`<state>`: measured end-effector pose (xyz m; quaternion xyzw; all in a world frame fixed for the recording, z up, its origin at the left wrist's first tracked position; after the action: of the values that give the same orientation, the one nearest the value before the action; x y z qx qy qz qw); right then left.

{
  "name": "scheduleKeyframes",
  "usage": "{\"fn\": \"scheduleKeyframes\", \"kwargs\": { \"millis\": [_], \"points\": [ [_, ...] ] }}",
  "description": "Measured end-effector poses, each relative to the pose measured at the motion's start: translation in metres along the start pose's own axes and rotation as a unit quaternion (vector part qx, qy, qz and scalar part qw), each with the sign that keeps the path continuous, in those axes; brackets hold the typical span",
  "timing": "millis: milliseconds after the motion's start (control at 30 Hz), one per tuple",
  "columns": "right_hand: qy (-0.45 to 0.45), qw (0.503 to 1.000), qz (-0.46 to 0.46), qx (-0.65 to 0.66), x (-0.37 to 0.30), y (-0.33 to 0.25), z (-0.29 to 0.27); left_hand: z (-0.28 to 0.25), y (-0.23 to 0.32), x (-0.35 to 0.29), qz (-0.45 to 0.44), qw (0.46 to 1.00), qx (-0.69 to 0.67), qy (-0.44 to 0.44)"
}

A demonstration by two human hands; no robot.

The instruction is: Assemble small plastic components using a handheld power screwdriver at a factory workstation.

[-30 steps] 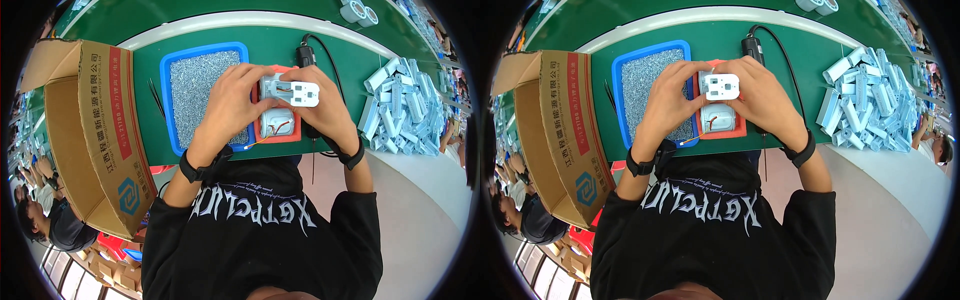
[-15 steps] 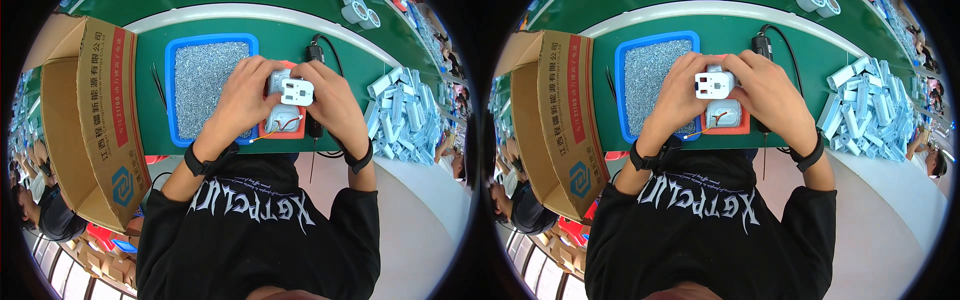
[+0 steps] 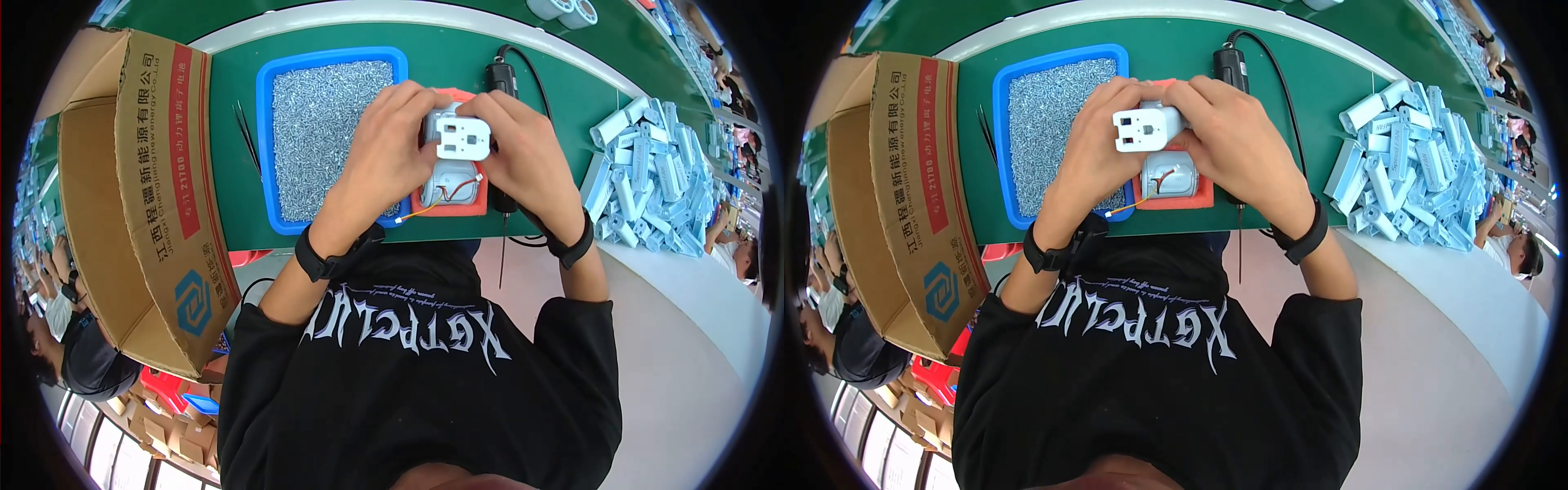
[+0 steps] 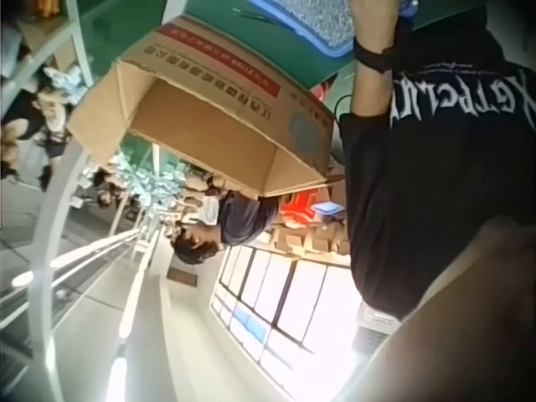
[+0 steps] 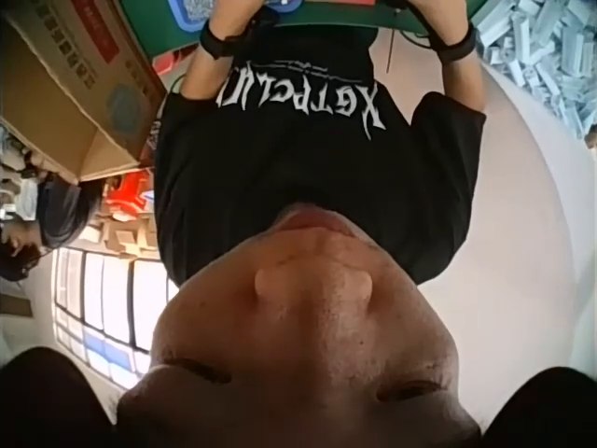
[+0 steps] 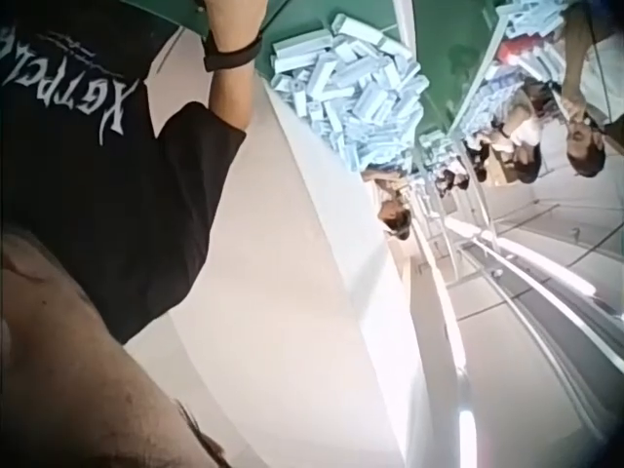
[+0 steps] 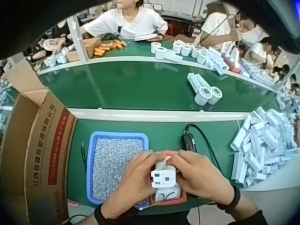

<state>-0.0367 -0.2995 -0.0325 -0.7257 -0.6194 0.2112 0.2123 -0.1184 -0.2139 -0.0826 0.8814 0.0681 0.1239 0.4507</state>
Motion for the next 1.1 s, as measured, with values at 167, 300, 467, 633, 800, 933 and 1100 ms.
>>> {"fn": "scheduleKeyframes", "kwargs": {
  "millis": [167, 300, 467, 633, 800, 933, 1100],
  "points": [
    [-0.013, 0.996, -0.025, -0.084, 0.007, -0.013, 0.003, -0.003, -0.003, 0.001, -0.005, 1.000, 0.011, -0.008],
    [-0.016, 0.999, -0.014, -0.030, 0.008, -0.001, 0.009, -0.004, -0.008, 0.000, -0.022, 0.999, -0.009, -0.030],
    [0.029, 0.998, 0.026, 0.047, -0.008, 0.026, 0.017, -0.004, 0.000, 0.004, -0.013, 0.999, -0.023, -0.021],
    [0.031, 0.987, 0.062, 0.142, -0.030, 0.039, 0.009, -0.007, 0.010, -0.006, 0.017, 1.000, 0.004, -0.021],
    [0.138, 0.962, 0.235, -0.020, -0.113, 0.056, -0.044, -0.038, 0.010, -0.047, -0.085, 0.994, 0.001, -0.075],
    [0.094, 0.901, 0.394, -0.159, -0.180, 0.099, -0.033, -0.020, 0.021, -0.065, -0.133, 0.970, -0.042, -0.201],
    [0.061, 0.893, 0.412, -0.170, -0.187, 0.121, 0.000, 0.004, 0.039, -0.055, -0.072, 0.979, -0.027, -0.190]
  ]
}}
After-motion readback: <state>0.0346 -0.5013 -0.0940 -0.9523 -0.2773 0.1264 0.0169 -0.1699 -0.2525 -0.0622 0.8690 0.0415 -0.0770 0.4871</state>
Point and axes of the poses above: each hand's wrist, its own x-axis towards the middle knuckle, its own z-axis out of the palm, y = z × x, the point moved 7 cm from there along x, towards the middle knuckle, and after that the axes turned 13 degrees about -y, right-handed, at the moved point
